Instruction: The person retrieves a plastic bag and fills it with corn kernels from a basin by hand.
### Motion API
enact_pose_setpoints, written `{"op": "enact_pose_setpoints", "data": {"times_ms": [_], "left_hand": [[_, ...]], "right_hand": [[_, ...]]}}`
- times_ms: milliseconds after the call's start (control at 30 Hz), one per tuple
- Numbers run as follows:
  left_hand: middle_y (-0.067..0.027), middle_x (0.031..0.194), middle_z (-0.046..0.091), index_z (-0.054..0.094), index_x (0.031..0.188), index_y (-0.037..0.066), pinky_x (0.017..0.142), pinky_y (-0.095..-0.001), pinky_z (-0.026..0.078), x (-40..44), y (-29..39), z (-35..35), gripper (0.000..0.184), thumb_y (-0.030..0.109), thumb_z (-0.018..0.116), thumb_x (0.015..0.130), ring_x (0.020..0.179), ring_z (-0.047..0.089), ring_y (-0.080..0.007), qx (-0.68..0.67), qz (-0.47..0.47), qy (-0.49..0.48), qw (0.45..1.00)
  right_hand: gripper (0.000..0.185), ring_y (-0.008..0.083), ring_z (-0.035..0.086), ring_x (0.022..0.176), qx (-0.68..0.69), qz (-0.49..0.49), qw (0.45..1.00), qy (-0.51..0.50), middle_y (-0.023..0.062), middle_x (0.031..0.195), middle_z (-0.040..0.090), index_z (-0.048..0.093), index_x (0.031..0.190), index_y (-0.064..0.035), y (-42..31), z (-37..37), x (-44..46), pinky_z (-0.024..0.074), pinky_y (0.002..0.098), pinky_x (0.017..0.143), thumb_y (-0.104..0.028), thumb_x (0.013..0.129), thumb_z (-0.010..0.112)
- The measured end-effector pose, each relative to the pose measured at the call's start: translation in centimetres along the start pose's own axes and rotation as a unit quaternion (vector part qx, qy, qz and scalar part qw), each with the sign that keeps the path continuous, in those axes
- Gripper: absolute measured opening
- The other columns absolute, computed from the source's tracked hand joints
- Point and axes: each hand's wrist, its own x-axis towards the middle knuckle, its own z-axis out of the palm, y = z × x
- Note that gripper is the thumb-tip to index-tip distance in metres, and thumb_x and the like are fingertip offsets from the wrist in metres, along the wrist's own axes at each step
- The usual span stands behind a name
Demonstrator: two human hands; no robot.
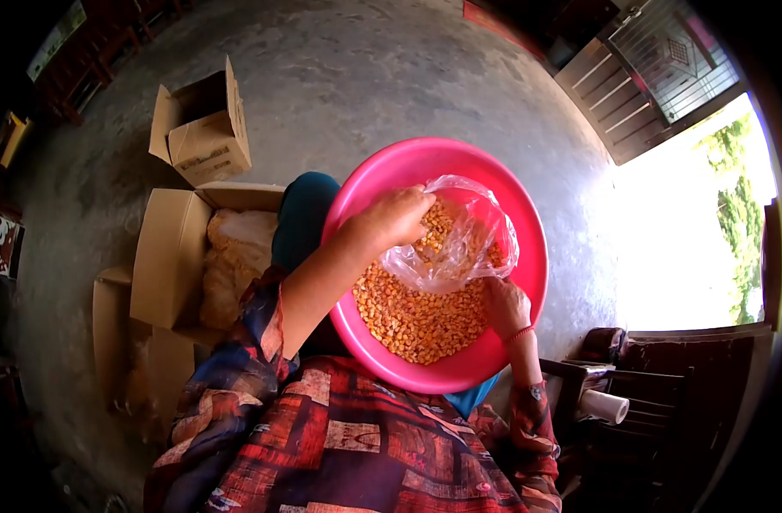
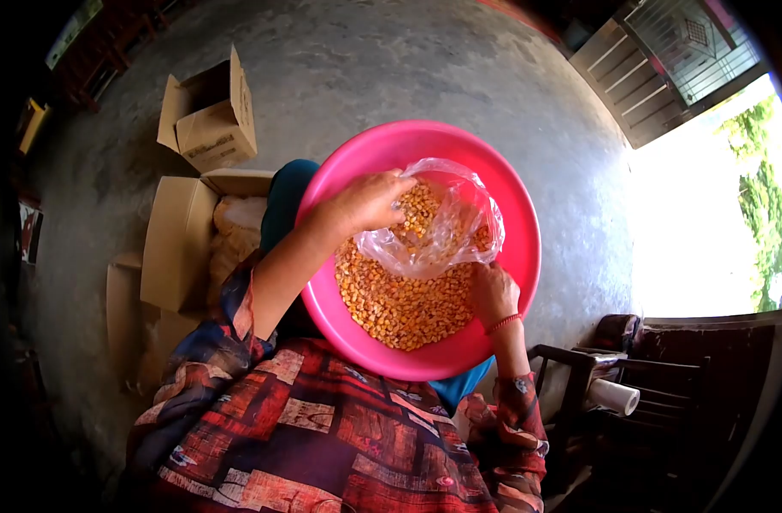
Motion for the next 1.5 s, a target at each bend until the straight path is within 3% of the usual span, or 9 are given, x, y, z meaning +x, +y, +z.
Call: {"op": "enact_pose_setpoints", "data": {"times_ms": [200, 267, 800, 867, 900, 967, 1100, 1300, 1500], "left_hand": [[-0.025, 0.125, 0.048, 0.049, 0.125, 0.003, 0.099, -0.0396, 0.039, 0.2, 0.8, -0.4, 0.056, 0.017, 0.066, 0.073, 0.115, 0.049, -0.0343, -0.003, -0.022, -0.022, 1.0], [-0.0248, 0.125, 0.048, 0.049, 0.125, 0.003, 0.099, -0.0398, 0.039, 0.3, 0.6, -0.3, 0.056, 0.017, 0.066, 0.073, 0.115, 0.049, -0.0342, -0.002, -0.028, -0.03, 0.999], [-0.026, 0.128, 0.045, 0.051, 0.124, 0.006, 0.1, -0.0396, 0.039, -0.1, 0.2, 0.1, 0.055, 0.013, 0.066, 0.072, 0.116, 0.048, -0.0351, 0.005, 0.011, -0.004, 1.0], [-0.0264, 0.129, 0.043, 0.052, 0.124, 0.008, 0.1, -0.0397, 0.039, -0.2, 0.2, 0.1, 0.055, 0.012, 0.066, 0.071, 0.116, 0.048, -0.0353, 0.009, 0.014, -0.01, 1.0], [-0.0248, 0.127, 0.045, 0.052, 0.123, 0.009, 0.098, -0.04, 0.04, -0.3, 0.2, 0.1, 0.054, 0.012, 0.067, 0.072, 0.114, 0.049, -0.0349, 0.018, 0.023, -0.012, 1.0], [-0.0232, 0.126, 0.047, 0.053, 0.123, 0.01, 0.096, -0.0404, 0.041, -0.5, 0.3, -0.5, 0.053, 0.012, 0.067, 0.072, 0.113, 0.05, -0.0346, 0.027, 0.031, -0.012, 0.999], [-0.0166, 0.111, 0.053, 0.058, 0.118, 0.012, 0.089, -0.0404, 0.046, -1.5, 0.6, -2.2, 0.047, 0.011, 0.067, 0.072, 0.104, 0.055, -0.0321, 0.045, 0.051, 0.012, 0.998], [-0.0147, 0.105, 0.056, 0.066, 0.106, 0.014, 0.083, -0.0416, 0.047, -3.0, -1.0, -0.6, 0.033, 0.012, 0.064, 0.073, 0.096, 0.058, -0.0312, 0.067, 0.03, -0.03, 0.997], [-0.0162, 0.092, 0.06, 0.067, 0.089, 0.01, 0.078, -0.0437, 0.048, -2.4, -0.9, -0.3, 0.017, 0.009, 0.06, 0.074, 0.088, 0.06, -0.0335, 0.041, -0.022, -0.023, 0.999]], "right_hand": [[0.024, 0.0349, 0.063, 0.063, -0.017, 0.046, 0.987, -0.154, 0.0184, 0.075, 0.063, 0.053, 0.089, -0.0074, -4.6, -0.9, -3.5, 0.0495, 0.0483, 0.054, -0.03, 0.087, 0.045], [0.03, 0.0338, 0.064, 0.062, -0.005, -0.084, 0.985, -0.148, 0.0162, 0.063, 0.062, 0.053, 0.088, -0.0058, -6.6, -1.3, -4.5, 0.0498, 0.047, 0.053, -0.034, 0.088, 0.044], [0.026, 0.0338, 0.061, 0.064, 0.255, -0.225, 0.921, -0.187, 0.0195, 0.072, 0.061, 0.054, 0.091, -0.0017, -9.9, 1.6, -3.3, 0.0471, 0.0451, 0.056, -0.027, 0.089, 0.048], [0.024, 0.0264, 0.059, 0.055, 0.424, -0.27, 0.837, -0.216, 0.0152, 0.069, 0.06, 0.055, 0.096, -0.0033, -9.6, 2.4, -2.6, 0.044, 0.038, 0.048, -0.026, 0.091, 0.046], [0.024, 0.0264, 0.059, 0.055, 0.423, -0.27, 0.838, -0.214, 0.0152, 0.069, 0.06, 0.055, 0.096, -0.0033, -9.5, 1.6, -2.4, 0.044, 0.038, 0.048, -0.026, 0.091, 0.046], [0.024, 0.0162, 0.055, 0.05, 0.525, -0.014, 0.736, -0.428, 0.0088, 0.069, 0.06, 0.055, 0.097, -0.0038, -9.5, -0.7, -2.1, 0.0402, 0.028, 0.043, -0.026, 0.093, 0.045], [0.022, 0.0094, 0.049, 0.048, 0.722, 0.075, 0.571, -0.383, 0.0032, 0.068, 0.056, 0.054, 0.091, -0.0068, -9.5, -2.3, -1.4, 0.0374, 0.0233, 0.041, -0.026, 0.093, 0.044], [0.03, 0.0047, 0.036, 0.042, 0.755, 0.088, 0.562, -0.326, -0.0009, 0.06, 0.048, 0.054, 0.082, -0.0075, -9.2, -2.7, -0.9, 0.0242, 0.0182, 0.037, -0.034, 0.095, 0.046], [0.021, 0.0043, 0.034, 0.044, 0.826, 0.057, 0.555, -0.077, -0.0026, 0.061, 0.045, 0.053, 0.086, -0.0074, -8.9, -5.3, 3.7, 0.0237, 0.0188, 0.04, -0.024, 0.096, 0.044]]}}
